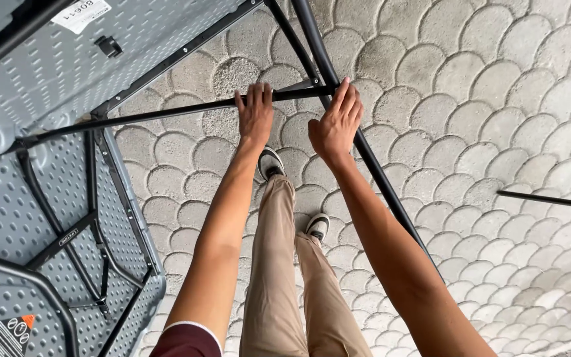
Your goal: Unfolding and setting up portable folding tables in an outdoor courtyard area.
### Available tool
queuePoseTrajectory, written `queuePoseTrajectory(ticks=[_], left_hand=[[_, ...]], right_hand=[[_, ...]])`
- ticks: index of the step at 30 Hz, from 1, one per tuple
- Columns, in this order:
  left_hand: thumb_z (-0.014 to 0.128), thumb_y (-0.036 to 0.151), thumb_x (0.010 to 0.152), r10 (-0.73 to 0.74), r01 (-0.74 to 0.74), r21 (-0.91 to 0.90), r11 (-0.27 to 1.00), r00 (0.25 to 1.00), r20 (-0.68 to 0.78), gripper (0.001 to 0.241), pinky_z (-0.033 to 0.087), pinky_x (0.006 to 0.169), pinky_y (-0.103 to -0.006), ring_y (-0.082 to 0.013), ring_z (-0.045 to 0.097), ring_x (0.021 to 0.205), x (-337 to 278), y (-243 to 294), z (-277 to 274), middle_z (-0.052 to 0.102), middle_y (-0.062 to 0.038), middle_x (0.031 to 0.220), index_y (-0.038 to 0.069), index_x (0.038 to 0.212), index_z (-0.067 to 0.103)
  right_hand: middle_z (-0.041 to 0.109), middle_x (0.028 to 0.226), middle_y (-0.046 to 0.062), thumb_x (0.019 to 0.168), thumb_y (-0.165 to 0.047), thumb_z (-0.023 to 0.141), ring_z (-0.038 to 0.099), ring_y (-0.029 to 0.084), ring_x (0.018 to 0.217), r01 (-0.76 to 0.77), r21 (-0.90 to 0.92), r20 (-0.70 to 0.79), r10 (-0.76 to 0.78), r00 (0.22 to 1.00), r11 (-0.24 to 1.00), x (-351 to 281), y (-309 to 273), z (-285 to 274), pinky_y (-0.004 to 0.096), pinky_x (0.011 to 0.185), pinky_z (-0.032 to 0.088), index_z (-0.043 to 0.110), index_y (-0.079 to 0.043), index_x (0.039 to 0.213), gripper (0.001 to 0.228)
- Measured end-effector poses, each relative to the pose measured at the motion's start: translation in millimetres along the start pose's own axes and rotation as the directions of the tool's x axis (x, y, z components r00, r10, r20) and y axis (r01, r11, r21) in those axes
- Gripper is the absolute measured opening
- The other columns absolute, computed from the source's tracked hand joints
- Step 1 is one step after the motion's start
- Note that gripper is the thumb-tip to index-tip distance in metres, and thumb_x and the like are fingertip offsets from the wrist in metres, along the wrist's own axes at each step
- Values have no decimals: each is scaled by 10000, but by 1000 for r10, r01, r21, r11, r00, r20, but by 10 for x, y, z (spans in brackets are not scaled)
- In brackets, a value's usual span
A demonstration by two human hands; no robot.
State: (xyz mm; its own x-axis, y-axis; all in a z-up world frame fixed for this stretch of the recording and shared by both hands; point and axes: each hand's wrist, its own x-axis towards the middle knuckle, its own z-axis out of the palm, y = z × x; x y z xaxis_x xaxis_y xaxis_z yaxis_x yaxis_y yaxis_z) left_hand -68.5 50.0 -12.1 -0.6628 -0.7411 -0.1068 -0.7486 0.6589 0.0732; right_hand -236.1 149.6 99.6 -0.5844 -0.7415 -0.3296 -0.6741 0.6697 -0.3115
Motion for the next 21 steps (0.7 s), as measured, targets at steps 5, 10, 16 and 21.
queuePoseTrajectory(ticks=[5, 10, 16, 21], left_hand=[[759, 41, 892, -286, 348, -263, 900, 926, 244, 723, 305, 1140, -714, -436, 318, 1490, -807, 279, -940, 337, -272, 1596, -55, 1514, 402], [746, 153, 876, -418, 459, -323, 828, 888, 192, 659, 390, 1093, -687, -438, 388, 1446, -2146, 382, -1567, 363, -272, 1570, -58, 1447, 495], [699, 217, 891, -779, 788, -289, 544, 602, 175, 673, 397, 1100, -641, -382, 393, 1454, -4075, 558, -1828, 361, -213, 1571, 73, 1500, 452], [691, 265, 899, -890, 854, -383, 352, 431, 145, 668, 402, 1109, -554, -388, 447, 1411, -5240, 1194, -2608, 402, -217, 1533, 94, 1498, 451]], right_hand=[[150, 1652, 304, 680, -49, 643, 62, 462, 1560, 178, 130, 1, -180, 984, 975, -598, -176, -381, 548, 1277, 91, 78, 57, 1621, 1103], [259, 1602, 332, 709, -42, 595, 164, 512, 1526, 405, 306, -45, -412, 910, 862, -1683, -177, -548, 568, 1251, 150, 192, 45, 1616, 996], [630, 1296, 92, 840, -219, 646, 663, 345, 1184, 545, 283, 375, -614, 694, 789, -2754, 304, -437, 477, 1009, 536, 579, -180, 1406, 571], [759, 1103, 35, 888, -336, 625, 733, 290, 1055, 582, 360, 511, -676, 531, 729, -3478, 188, -657, 484, 896, 587, 662, -291, 1234, 351]])
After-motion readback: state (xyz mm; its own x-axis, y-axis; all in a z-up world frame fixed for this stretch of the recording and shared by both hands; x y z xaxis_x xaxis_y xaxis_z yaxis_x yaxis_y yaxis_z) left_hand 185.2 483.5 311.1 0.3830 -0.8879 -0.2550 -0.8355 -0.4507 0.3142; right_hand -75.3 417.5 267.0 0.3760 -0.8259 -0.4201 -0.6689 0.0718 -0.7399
